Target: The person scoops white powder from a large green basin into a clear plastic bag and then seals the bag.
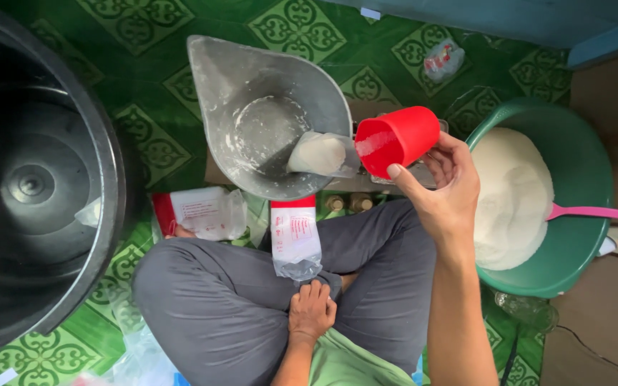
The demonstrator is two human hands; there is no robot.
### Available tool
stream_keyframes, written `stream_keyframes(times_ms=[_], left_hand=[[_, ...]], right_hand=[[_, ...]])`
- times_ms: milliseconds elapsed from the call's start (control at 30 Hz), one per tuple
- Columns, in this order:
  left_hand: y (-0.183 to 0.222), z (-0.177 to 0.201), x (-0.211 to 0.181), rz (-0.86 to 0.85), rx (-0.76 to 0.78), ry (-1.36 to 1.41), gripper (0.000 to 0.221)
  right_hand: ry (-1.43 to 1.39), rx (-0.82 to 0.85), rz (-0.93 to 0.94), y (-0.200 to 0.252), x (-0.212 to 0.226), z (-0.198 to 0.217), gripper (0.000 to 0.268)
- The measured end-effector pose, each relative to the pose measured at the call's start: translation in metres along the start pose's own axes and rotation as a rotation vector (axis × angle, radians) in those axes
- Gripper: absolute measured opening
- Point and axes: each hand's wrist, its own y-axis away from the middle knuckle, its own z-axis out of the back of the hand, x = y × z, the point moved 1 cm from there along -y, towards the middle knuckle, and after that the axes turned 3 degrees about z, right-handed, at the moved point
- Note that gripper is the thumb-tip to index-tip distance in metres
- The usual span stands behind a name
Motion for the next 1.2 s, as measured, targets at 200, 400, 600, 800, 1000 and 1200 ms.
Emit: stream_keyframes(times_ms=[200,400,600,800,1000,1200], left_hand=[[0.001,-0.002,-0.001,0.015,0.006,0.046,0.023],[0.003,-0.006,-0.002,0.025,0.034,0.007,0.022],[0.001,-0.002,-0.005,0.018,0.02,-0.002,0.021],[0.004,-0.007,-0.005,0.033,0.116,-0.04,0.02],[0.002,-0.004,-0.01,0.011,0.126,-0.134,0.02],[-0.001,-0.001,-0.017,0.009,0.109,-0.172,0.018]], right_hand=[[-0.047,-0.015,-0.011,0.002,-0.002,0.013,0.058],[-0.034,-0.052,-0.038,0.003,-0.006,0.03,0.059],[-0.061,-0.087,-0.071,0.006,-0.015,0.05,0.059],[-0.037,-0.119,-0.091,0.011,-0.028,0.077,0.057],[-0.005,-0.209,-0.175,0.026,-0.065,0.119,0.057],[0.023,-0.315,-0.282,0.053,-0.109,0.167,0.058]])
